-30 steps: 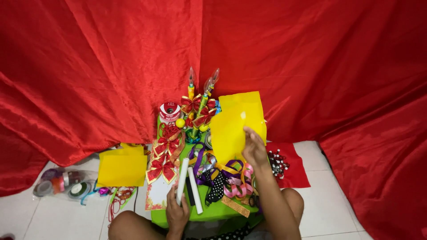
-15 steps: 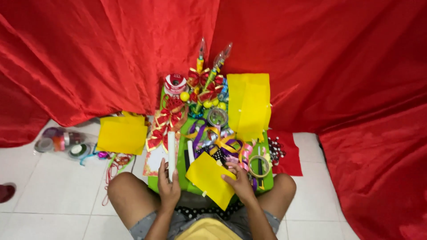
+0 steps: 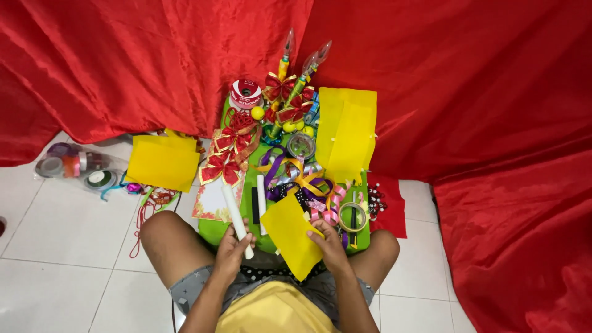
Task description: The person sits on the floor and wraps a yellow sheet of paper around a white cylindrical tube. They align the paper, roll it tightly around the tube, and then secure the seam with adhesive tape.
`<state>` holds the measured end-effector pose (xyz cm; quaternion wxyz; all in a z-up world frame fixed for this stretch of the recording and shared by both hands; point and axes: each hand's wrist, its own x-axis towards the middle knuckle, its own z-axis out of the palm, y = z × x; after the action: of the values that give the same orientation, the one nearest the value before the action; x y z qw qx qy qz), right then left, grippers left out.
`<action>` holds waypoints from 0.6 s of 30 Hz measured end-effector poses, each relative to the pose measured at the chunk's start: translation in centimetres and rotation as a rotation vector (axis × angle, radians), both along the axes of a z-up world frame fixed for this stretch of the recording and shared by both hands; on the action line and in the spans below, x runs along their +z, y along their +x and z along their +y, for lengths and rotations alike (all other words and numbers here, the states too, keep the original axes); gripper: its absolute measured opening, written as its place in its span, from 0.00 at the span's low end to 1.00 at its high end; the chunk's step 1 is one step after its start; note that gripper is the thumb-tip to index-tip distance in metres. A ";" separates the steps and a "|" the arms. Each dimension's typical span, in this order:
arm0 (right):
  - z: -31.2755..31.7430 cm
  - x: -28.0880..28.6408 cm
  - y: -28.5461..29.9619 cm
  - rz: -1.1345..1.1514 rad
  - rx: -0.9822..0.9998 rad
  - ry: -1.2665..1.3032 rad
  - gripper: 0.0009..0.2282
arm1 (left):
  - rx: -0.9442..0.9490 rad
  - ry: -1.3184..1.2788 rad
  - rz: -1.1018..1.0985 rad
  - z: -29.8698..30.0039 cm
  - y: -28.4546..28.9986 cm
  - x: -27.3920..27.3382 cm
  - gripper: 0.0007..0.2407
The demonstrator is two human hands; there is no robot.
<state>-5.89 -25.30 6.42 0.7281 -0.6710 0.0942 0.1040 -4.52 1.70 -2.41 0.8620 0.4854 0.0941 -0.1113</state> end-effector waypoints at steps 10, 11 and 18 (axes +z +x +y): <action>4.8 4.0 -2.7 -0.565 0.259 -0.331 0.07 | -0.026 0.018 -0.295 -3.7 -1.9 6.9 0.10; 4.6 2.9 -3.1 -0.500 0.223 -0.218 0.05 | 0.076 0.185 -0.388 -3.5 -1.8 7.8 0.11; 1.6 1.3 -3.1 -0.253 0.252 -0.048 0.08 | -0.148 0.810 -0.786 1.3 -1.0 15.3 0.08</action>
<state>-9.00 -23.74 7.69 0.6992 -0.7023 -0.0807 0.1066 -5.49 3.01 12.84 0.5673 0.7874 -0.2329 0.0627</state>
